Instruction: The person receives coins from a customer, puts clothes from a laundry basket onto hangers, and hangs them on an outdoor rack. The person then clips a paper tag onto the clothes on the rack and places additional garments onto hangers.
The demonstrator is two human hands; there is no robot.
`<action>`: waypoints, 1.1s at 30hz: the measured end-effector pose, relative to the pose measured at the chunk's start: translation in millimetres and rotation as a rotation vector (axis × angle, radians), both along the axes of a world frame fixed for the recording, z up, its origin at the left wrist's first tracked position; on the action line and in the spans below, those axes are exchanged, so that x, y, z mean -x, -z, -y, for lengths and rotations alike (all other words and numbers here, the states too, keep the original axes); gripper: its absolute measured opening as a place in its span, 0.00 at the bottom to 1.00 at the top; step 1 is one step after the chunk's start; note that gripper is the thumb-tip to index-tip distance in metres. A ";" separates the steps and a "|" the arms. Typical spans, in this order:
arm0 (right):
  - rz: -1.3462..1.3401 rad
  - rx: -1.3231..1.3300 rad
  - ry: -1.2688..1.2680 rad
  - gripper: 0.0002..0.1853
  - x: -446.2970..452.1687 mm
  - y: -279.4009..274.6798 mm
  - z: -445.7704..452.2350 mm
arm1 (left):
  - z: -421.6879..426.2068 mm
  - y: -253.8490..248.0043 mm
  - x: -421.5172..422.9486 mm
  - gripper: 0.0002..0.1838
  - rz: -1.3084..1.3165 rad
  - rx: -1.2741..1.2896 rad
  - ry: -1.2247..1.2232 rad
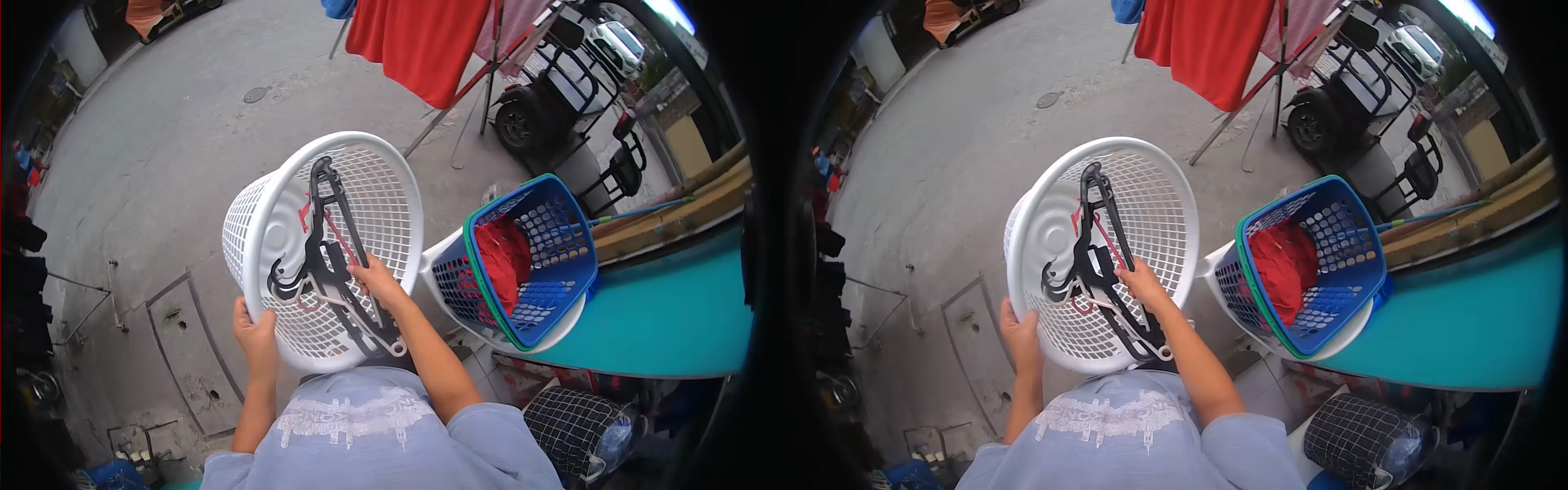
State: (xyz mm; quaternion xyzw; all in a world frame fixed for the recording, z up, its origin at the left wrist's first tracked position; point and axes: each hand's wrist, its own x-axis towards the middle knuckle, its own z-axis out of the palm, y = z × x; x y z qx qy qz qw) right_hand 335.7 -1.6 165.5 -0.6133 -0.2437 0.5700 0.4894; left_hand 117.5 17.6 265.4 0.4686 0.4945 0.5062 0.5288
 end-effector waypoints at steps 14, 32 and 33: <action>-0.515 -0.320 0.793 0.10 -221.9 -102.1 225.5 | -4.2 19.2 9.7 0.18 -0.038 -0.008 -0.295; 1.169 0.076 0.936 0.21 -367.9 -14.4 166.4 | 93.4 12.7 51.9 0.13 0.120 -0.057 -1.003; 1.249 -0.148 0.876 0.20 -374.4 -17.3 136.7 | 100.4 15.6 58.7 0.12 0.117 -0.054 -1.032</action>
